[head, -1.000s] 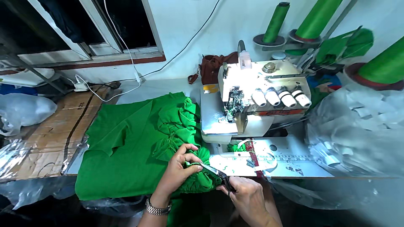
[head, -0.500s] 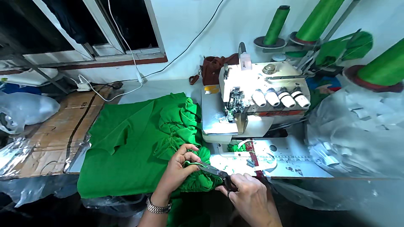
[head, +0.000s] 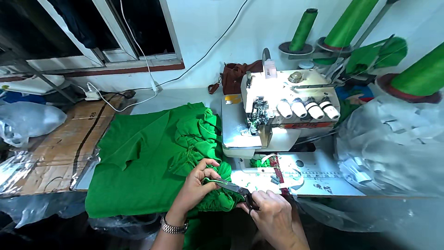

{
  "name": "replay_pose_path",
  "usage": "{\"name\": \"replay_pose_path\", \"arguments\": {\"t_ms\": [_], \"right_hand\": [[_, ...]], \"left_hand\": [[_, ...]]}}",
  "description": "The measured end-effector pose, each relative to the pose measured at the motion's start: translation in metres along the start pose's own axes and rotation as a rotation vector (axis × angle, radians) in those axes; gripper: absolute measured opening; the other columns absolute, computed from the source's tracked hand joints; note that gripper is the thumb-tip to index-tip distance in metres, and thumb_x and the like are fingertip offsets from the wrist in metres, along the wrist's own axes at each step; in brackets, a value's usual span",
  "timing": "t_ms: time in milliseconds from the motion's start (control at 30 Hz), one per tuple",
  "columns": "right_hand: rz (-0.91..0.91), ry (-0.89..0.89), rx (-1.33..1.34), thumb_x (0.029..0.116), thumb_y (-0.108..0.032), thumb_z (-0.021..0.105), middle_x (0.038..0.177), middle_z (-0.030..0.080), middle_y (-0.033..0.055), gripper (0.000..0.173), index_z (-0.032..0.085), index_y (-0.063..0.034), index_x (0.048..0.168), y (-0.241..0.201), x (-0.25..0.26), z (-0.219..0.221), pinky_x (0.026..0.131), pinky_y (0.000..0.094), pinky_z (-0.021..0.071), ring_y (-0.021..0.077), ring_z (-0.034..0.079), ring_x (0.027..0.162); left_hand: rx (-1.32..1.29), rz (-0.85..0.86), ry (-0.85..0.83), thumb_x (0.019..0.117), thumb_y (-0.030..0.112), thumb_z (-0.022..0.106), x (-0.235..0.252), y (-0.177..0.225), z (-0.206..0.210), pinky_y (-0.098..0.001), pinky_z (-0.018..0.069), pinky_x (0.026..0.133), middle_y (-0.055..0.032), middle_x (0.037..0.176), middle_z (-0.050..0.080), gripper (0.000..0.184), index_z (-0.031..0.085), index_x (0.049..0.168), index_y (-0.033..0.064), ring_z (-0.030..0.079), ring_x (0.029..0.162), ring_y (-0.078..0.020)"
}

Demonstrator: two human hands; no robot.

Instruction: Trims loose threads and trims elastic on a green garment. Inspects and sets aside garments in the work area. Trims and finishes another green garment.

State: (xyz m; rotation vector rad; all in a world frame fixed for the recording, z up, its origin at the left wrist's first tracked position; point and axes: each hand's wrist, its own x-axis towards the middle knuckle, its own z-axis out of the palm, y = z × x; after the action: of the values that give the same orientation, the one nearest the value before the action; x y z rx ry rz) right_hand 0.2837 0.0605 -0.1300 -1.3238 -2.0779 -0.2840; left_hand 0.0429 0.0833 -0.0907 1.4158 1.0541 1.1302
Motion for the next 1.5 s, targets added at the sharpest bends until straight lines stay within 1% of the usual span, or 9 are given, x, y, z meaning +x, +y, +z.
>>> {"name": "replay_pose_path", "arguments": {"t_ms": [67, 233, 333, 433, 567, 867, 1100, 1367, 1500], "right_hand": [[-0.012, 0.013, 0.008, 0.086, -0.044, 0.063, 0.054, 0.055, 0.0023, 0.041, 0.063, -0.0103, 0.063, 0.0, -0.001, 0.001, 0.044, 0.034, 0.0417, 0.0192, 0.057, 0.048], [-0.014, 0.016, 0.024, 0.0879, -0.047, 0.064, 0.051, 0.053, 0.0025, 0.046, 0.06, -0.0102, 0.061, 0.003, -0.002, 0.004, 0.042, 0.0342, 0.0421, 0.0193, 0.056, 0.046], [0.014, -0.036, 0.027, 0.0854, -0.055, 0.063, 0.053, 0.054, 0.0008, 0.05, 0.062, -0.0112, 0.062, 0.005, -0.001, 0.0, 0.043, 0.0357, 0.0417, 0.0201, 0.055, 0.048], [0.013, -0.049, -0.001, 0.084, -0.06, 0.062, 0.054, 0.054, 0.0005, 0.053, 0.062, -0.0121, 0.062, 0.007, 0.0, -0.002, 0.044, 0.0352, 0.0407, 0.0203, 0.055, 0.049], [-0.002, -0.049, -0.014, 0.0844, -0.059, 0.062, 0.054, 0.053, 0.0004, 0.052, 0.062, -0.0122, 0.063, 0.007, 0.002, -0.002, 0.044, 0.035, 0.0403, 0.0203, 0.055, 0.049], [-0.02, -0.03, -0.023, 0.0854, -0.058, 0.062, 0.056, 0.057, 0.0007, 0.05, 0.065, -0.0119, 0.065, 0.004, 0.006, -0.002, 0.045, 0.0347, 0.0404, 0.0205, 0.056, 0.051], [-0.02, -0.021, -0.003, 0.0856, -0.06, 0.06, 0.056, 0.056, -0.0003, 0.051, 0.066, -0.013, 0.065, 0.002, 0.008, -0.001, 0.044, 0.0334, 0.0389, 0.0187, 0.054, 0.05], [-0.035, -0.016, -0.02, 0.0866, -0.056, 0.06, 0.056, 0.057, 0.001, 0.05, 0.065, -0.0121, 0.064, 0.003, 0.009, -0.001, 0.045, 0.0344, 0.0397, 0.02, 0.056, 0.05], [-0.054, -0.006, -0.006, 0.0856, -0.053, 0.064, 0.054, 0.055, 0.0019, 0.048, 0.063, -0.011, 0.063, 0.005, 0.008, 0.0, 0.042, 0.0338, 0.0399, 0.0189, 0.056, 0.047]], "left_hand": [[0.009, -0.005, -0.005, 0.0839, 0.001, 0.073, 0.0, 0.001, 0.0, -0.027, 0.0583, 0.079, -0.0058, 0.087, 0.073, 0.047, 0.059, 0.128, 0.01, 0.071, 0.083, -0.0137], [0.021, -0.008, -0.013, 0.0849, 0.005, 0.074, 0.001, 0.001, -0.001, -0.0263, 0.0573, 0.078, -0.0049, 0.088, 0.074, 0.045, 0.06, 0.127, 0.0105, 0.071, 0.085, -0.013], [-0.012, 0.003, -0.014, 0.0877, 0.001, 0.07, 0.0, -0.001, -0.003, -0.029, 0.0585, 0.081, -0.0085, 0.095, 0.074, 0.044, 0.057, 0.129, 0.0089, 0.072, 0.088, -0.0165], [-0.022, 0.01, 0.011, 0.0857, 0.001, 0.071, 0.0, -0.002, -0.001, -0.0288, 0.0587, 0.08, -0.0075, 0.092, 0.074, 0.049, 0.056, 0.131, 0.01, 0.071, 0.085, -0.0157], [-0.049, -0.003, 0.011, 0.0845, -0.001, 0.072, 0.0, -0.001, -0.001, -0.0278, 0.0594, 0.079, -0.0075, 0.088, 0.074, 0.053, 0.055, 0.134, 0.011, 0.072, 0.083, -0.0146], [-0.039, -0.004, -0.024, 0.0854, 0.001, 0.073, 0.0, -0.001, -0.004, -0.0275, 0.0591, 0.08, -0.0067, 0.089, 0.074, 0.054, 0.055, 0.135, 0.0099, 0.072, 0.083, -0.0136], [-0.047, -0.013, -0.05, 0.0867, -0.002, 0.07, 0.001, 0.0, -0.005, -0.0279, 0.0594, 0.082, -0.0078, 0.09, 0.074, 0.052, 0.054, 0.135, 0.0089, 0.073, 0.084, -0.0143], [-0.033, -0.017, -0.041, 0.0854, 0.0, 0.071, 0.001, -0.001, -0.005, -0.0262, 0.0587, 0.079, -0.0053, 0.088, 0.074, 0.052, 0.056, 0.134, 0.01, 0.071, 0.082, -0.0115], [-0.036, -0.03, -0.04, 0.0867, 0.0, 0.069, 0.001, 0.0, -0.005, -0.0251, 0.0583, 0.078, -0.0048, 0.088, 0.075, 0.049, 0.057, 0.133, 0.0102, 0.072, 0.081, -0.0106]]}}
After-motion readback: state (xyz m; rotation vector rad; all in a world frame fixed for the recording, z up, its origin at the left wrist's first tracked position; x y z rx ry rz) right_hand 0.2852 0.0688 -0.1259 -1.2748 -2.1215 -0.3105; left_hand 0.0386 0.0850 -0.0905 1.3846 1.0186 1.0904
